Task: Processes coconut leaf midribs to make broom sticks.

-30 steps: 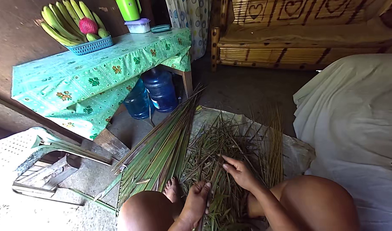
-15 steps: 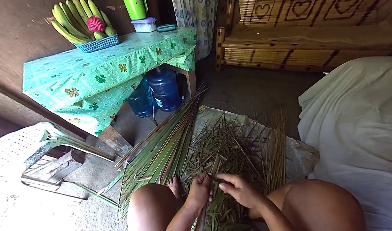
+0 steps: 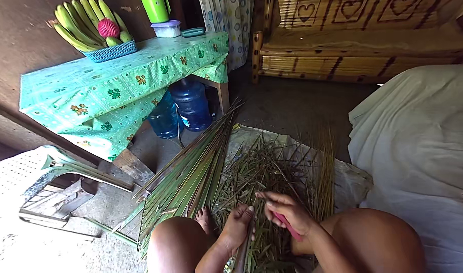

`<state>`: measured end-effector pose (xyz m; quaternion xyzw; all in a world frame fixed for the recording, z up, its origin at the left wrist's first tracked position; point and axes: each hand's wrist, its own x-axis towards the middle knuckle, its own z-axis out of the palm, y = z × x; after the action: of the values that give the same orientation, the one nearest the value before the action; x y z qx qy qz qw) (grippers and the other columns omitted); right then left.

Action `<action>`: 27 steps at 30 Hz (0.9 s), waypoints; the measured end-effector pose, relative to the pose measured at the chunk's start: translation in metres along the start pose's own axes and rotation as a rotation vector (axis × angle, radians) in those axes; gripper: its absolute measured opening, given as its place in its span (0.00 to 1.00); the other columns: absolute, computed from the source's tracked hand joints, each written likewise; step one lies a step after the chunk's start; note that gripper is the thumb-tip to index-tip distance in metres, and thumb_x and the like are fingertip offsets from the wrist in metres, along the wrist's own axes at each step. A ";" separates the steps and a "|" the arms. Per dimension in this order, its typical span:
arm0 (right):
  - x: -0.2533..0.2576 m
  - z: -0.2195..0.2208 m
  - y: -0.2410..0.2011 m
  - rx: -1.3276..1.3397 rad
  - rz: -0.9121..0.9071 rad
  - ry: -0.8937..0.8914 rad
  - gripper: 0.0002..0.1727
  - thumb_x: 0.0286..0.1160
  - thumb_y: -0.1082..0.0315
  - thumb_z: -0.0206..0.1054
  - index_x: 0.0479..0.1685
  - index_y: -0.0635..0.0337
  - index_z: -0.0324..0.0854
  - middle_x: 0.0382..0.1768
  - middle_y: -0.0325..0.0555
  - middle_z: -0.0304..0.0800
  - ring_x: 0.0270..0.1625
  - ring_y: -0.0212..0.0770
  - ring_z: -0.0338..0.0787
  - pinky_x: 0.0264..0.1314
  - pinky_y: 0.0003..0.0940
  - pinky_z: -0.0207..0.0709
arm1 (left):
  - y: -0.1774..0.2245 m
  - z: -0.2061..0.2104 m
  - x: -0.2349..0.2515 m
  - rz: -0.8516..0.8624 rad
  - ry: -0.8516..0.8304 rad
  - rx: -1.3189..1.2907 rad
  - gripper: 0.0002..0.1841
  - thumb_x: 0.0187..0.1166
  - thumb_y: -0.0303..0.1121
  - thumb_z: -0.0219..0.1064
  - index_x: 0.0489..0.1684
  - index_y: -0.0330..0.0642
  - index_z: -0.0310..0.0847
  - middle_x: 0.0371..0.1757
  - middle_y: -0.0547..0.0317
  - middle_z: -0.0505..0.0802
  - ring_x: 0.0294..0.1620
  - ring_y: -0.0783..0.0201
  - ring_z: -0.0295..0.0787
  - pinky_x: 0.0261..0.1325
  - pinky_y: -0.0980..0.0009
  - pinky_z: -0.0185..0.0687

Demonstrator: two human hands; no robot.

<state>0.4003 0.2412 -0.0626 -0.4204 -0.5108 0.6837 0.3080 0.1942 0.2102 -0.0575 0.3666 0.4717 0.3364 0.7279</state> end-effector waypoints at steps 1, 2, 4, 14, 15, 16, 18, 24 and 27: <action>0.000 0.004 0.002 0.034 0.019 -0.052 0.26 0.82 0.64 0.50 0.77 0.62 0.74 0.25 0.31 0.83 0.17 0.23 0.74 0.17 0.17 0.66 | 0.000 0.000 -0.001 -0.002 -0.018 0.001 0.15 0.96 0.34 0.46 0.39 0.41 0.75 0.22 0.64 0.83 0.17 0.72 0.80 0.23 0.78 0.81; 0.002 0.006 0.002 0.059 0.030 -0.064 0.25 0.84 0.64 0.50 0.76 0.62 0.75 0.24 0.31 0.83 0.17 0.23 0.74 0.17 0.16 0.66 | 0.000 0.000 -0.002 -0.007 -0.041 0.004 0.15 0.96 0.34 0.45 0.41 0.40 0.75 0.23 0.63 0.84 0.19 0.71 0.82 0.25 0.77 0.83; 0.006 0.008 0.002 0.100 0.021 -0.002 0.23 0.85 0.66 0.50 0.74 0.62 0.77 0.23 0.32 0.81 0.17 0.23 0.74 0.18 0.17 0.66 | -0.001 -0.005 -0.006 -0.012 -0.108 0.025 0.14 0.95 0.33 0.45 0.45 0.39 0.75 0.27 0.61 0.88 0.23 0.69 0.88 0.30 0.74 0.88; -0.003 0.001 -0.003 -0.128 -0.090 0.191 0.22 0.85 0.67 0.52 0.72 0.66 0.77 0.25 0.31 0.81 0.20 0.23 0.74 0.21 0.17 0.67 | -0.002 -0.008 -0.022 -0.111 -0.079 0.025 0.11 0.95 0.31 0.46 0.46 0.40 0.73 0.25 0.60 0.88 0.21 0.67 0.89 0.28 0.72 0.90; -0.005 0.004 -0.003 -0.213 -0.101 0.174 0.20 0.84 0.67 0.53 0.67 0.67 0.80 0.26 0.31 0.81 0.21 0.22 0.74 0.23 0.18 0.67 | 0.000 -0.008 -0.022 -0.112 -0.034 0.013 0.11 0.95 0.32 0.46 0.46 0.40 0.73 0.23 0.61 0.86 0.19 0.68 0.87 0.25 0.74 0.87; -0.007 0.006 -0.004 -0.299 -0.117 0.133 0.20 0.84 0.66 0.54 0.64 0.66 0.82 0.26 0.31 0.80 0.23 0.22 0.74 0.26 0.19 0.67 | 0.001 -0.009 -0.021 -0.107 0.000 0.006 0.11 0.95 0.32 0.46 0.45 0.40 0.73 0.22 0.62 0.84 0.17 0.70 0.84 0.24 0.75 0.85; -0.010 0.011 -0.003 -0.446 -0.137 0.014 0.20 0.83 0.62 0.55 0.61 0.65 0.85 0.28 0.35 0.82 0.26 0.25 0.75 0.31 0.23 0.71 | 0.001 -0.008 -0.020 -0.090 0.048 -0.004 0.12 0.95 0.32 0.46 0.44 0.40 0.74 0.20 0.64 0.82 0.15 0.72 0.80 0.21 0.78 0.82; -0.005 0.023 0.015 -0.805 -0.402 0.077 0.20 0.83 0.59 0.58 0.53 0.65 0.90 0.40 0.53 0.94 0.40 0.45 0.92 0.48 0.43 0.85 | -0.005 -0.006 -0.017 -0.048 0.076 -0.056 0.13 0.95 0.32 0.44 0.41 0.43 0.73 0.16 0.69 0.74 0.10 0.77 0.68 0.15 0.84 0.68; 0.006 0.009 0.019 -0.806 -0.398 0.202 0.19 0.82 0.61 0.59 0.48 0.69 0.90 0.41 0.56 0.94 0.44 0.48 0.93 0.52 0.48 0.85 | -0.008 -0.007 -0.020 -0.067 0.021 -0.065 0.14 0.95 0.33 0.44 0.39 0.45 0.72 0.15 0.70 0.73 0.10 0.78 0.65 0.14 0.84 0.64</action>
<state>0.3897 0.2375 -0.0811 -0.4652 -0.7741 0.3135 0.2934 0.1823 0.1913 -0.0578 0.3229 0.4802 0.3308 0.7455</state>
